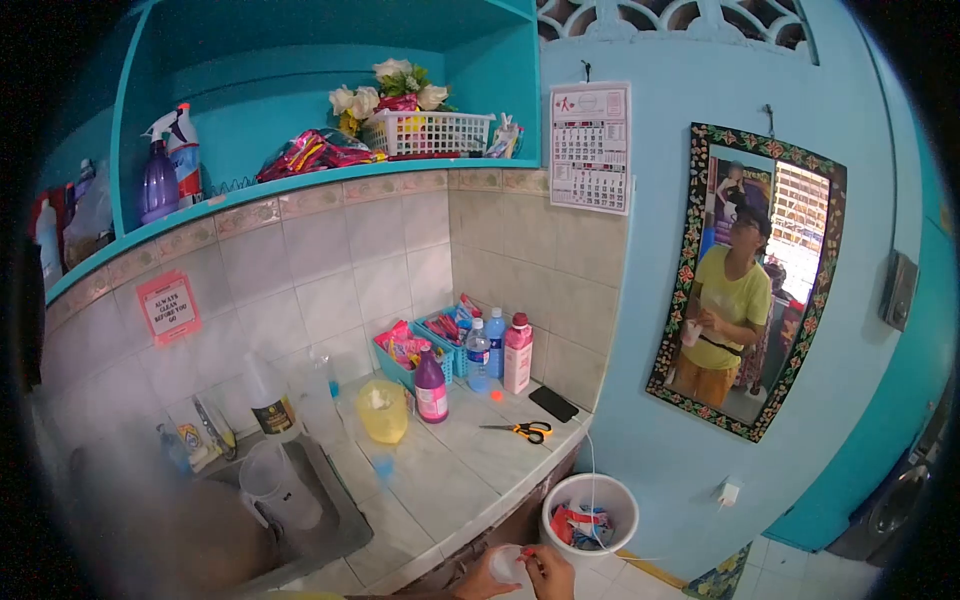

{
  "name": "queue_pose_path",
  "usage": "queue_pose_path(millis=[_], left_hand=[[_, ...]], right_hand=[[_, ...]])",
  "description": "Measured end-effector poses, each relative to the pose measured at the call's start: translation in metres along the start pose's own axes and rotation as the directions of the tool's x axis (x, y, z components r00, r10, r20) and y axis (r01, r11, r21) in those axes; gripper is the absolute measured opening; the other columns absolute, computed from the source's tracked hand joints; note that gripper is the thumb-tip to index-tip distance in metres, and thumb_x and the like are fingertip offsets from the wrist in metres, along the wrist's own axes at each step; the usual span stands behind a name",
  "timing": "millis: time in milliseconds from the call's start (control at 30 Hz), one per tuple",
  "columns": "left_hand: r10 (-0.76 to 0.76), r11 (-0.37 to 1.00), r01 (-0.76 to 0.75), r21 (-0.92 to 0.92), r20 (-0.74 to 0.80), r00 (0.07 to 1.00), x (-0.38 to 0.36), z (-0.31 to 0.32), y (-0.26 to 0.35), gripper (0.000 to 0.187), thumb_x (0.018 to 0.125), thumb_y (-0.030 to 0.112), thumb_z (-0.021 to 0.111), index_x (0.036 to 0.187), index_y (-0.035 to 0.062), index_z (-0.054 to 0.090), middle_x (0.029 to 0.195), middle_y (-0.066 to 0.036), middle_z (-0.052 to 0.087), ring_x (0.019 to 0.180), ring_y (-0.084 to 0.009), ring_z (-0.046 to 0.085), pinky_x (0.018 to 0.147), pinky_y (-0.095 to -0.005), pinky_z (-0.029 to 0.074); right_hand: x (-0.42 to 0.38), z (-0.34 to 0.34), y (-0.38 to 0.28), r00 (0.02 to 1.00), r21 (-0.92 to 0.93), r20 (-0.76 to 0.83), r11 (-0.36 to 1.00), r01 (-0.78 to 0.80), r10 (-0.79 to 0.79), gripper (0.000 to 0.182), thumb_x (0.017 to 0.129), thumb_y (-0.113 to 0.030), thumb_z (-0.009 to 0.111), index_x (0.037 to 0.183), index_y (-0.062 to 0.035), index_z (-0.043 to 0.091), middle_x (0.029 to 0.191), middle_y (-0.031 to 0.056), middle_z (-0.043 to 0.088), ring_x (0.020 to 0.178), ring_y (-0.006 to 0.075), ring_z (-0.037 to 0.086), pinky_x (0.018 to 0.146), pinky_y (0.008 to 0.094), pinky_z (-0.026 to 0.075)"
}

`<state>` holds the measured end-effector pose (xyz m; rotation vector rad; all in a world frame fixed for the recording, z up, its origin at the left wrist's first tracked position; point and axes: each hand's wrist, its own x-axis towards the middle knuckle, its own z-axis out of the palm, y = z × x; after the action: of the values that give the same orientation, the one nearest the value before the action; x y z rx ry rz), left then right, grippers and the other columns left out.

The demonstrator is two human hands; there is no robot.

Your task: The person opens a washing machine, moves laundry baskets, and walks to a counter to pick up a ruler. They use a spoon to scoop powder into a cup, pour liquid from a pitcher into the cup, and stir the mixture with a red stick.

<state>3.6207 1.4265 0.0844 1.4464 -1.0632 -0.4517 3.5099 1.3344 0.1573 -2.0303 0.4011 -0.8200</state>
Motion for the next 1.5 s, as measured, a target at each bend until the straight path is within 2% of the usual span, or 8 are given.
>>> queue_pose_path(millis=[267, 667, 833, 1000, 1067, 1267, 1433, 1500], left_hand=[[-0.077, 0.994, 0.074, 0.075, 0.038, 0.996, -0.005, 0.086, 0.02, 0.074, 0.059, 0.024, 0.074, 0.116, 0.001, 0.034, 0.109, -0.015, 0.046, 0.101, -0.0233, 0.047, 0.085, -0.0315, 0.038], [-0.074, 0.995, 0.064, 0.079, 0.127, 0.989, -0.019, 0.182, 0.053, 0.08, 0.059, 0.026, 0.075, 0.119, 0.0001, 0.03, 0.113, -0.017, 0.043, 0.105, -0.0253, 0.045, 0.088, -0.0325, 0.036], [-0.049, 0.997, 0.034, 0.073, 0.226, 0.973, -0.021, 0.216, 0.039, 0.078, 0.057, 0.022, 0.076, 0.118, 0.0022, 0.032, 0.11, -0.017, 0.045, 0.103, -0.0255, 0.046, 0.086, -0.0328, 0.038], [-0.021, 0.994, -0.026, 0.108, 0.408, 0.913, -0.006, 0.254, 0.051, 0.079, 0.055, 0.012, 0.076, 0.118, 0.0029, 0.03, 0.108, -0.015, 0.045, 0.101, -0.0228, 0.046, 0.084, -0.0328, 0.04], [-0.16, 0.961, 0.248, -0.124, 0.486, 0.859, -0.001, 0.277, 0.062, 0.078, 0.056, 0.005, 0.074, 0.118, 0.0025, 0.027, 0.106, -0.015, 0.046, 0.099, -0.0208, 0.048, 0.083, -0.0317, 0.041], [0.201, 0.979, -0.161, -0.121, 0.646, 0.737, 0.032, 0.33, 0.061, 0.082, 0.052, 0.002, 0.075, 0.117, 0.0033, 0.026, 0.104, -0.015, 0.048, 0.096, -0.0238, 0.05, 0.08, -0.0334, 0.043], [0.274, 0.961, -0.184, -0.205, 0.783, 0.559, 0.059, 0.374, 0.057, 0.08, 0.053, 0.003, 0.076, 0.117, 0.0031, 0.028, 0.105, -0.015, 0.048, 0.096, -0.0249, 0.05, 0.08, -0.0342, 0.043], [0.242, 0.956, 0.029, -0.292, 0.841, 0.484, 0.066, 0.399, 0.049, 0.079, 0.053, 0.004, 0.076, 0.116, 0.0026, 0.029, 0.106, -0.015, 0.048, 0.097, -0.025, 0.05, 0.08, -0.0342, 0.042]], right_hand=[[-0.033, -0.092, 0.009, 0.991, 0.143, 0.119, 0.987, -0.072, 0.056, 0.01, 0.077, -0.005, 0.052, 0.086, -0.0019, 0.054, 0.078, 0.0074, 0.057, 0.067, 0.0163, 0.056, 0.056, 0.0259, 0.044], [-0.088, -0.17, 0.037, 0.977, 0.212, -0.062, 0.959, -0.189, 0.206, 0.012, 0.074, -0.01, 0.06, 0.085, -0.0043, 0.058, 0.077, 0.0053, 0.06, 0.065, 0.0118, 0.056, 0.054, 0.0222, 0.043], [-0.108, -0.201, 0.043, 0.945, 0.003, -0.255, 0.977, -0.212, 0.206, 0.009, 0.073, -0.009, 0.062, 0.079, -0.0038, 0.057, 0.073, 0.0061, 0.06, 0.062, 0.0128, 0.056, 0.049, 0.0227, 0.042], [-0.134, -0.22, 0.055, 0.894, -0.029, -0.375, 0.961, -0.275, 0.245, 0.007, 0.076, -0.008, 0.057, 0.081, -0.004, 0.057, 0.079, 0.0083, 0.059, 0.066, 0.0178, 0.058, 0.056, 0.0254, 0.046], [-0.145, -0.23, 0.059, 0.886, 0.028, -0.343, 0.946, -0.322, 0.311, 0.008, 0.075, -0.008, 0.057, 0.083, -0.0051, 0.056, 0.08, 0.0077, 0.059, 0.066, 0.0187, 0.057, 0.057, 0.0264, 0.046], [-0.162, -0.273, 0.054, 0.749, -0.139, -0.57, 0.859, -0.492, 0.337, 0.012, 0.074, -0.007, 0.056, 0.085, -0.0061, 0.053, 0.078, 0.0051, 0.058, 0.066, 0.0184, 0.057, 0.057, 0.0271, 0.045], [-0.165, -0.293, 0.074, 0.603, -0.205, -0.768, 0.809, -0.55, 0.216, 0.013, 0.074, -0.007, 0.057, 0.086, -0.006, 0.052, 0.078, 0.0059, 0.057, 0.068, 0.0185, 0.057, 0.056, 0.0269, 0.044], [-0.166, -0.302, 0.074, 0.529, 0.011, -0.767, 0.831, -0.556, 0.364, 0.012, 0.075, -0.007, 0.056, 0.086, -0.0058, 0.053, 0.08, 0.0064, 0.057, 0.068, 0.0179, 0.056, 0.057, 0.0263, 0.045]])
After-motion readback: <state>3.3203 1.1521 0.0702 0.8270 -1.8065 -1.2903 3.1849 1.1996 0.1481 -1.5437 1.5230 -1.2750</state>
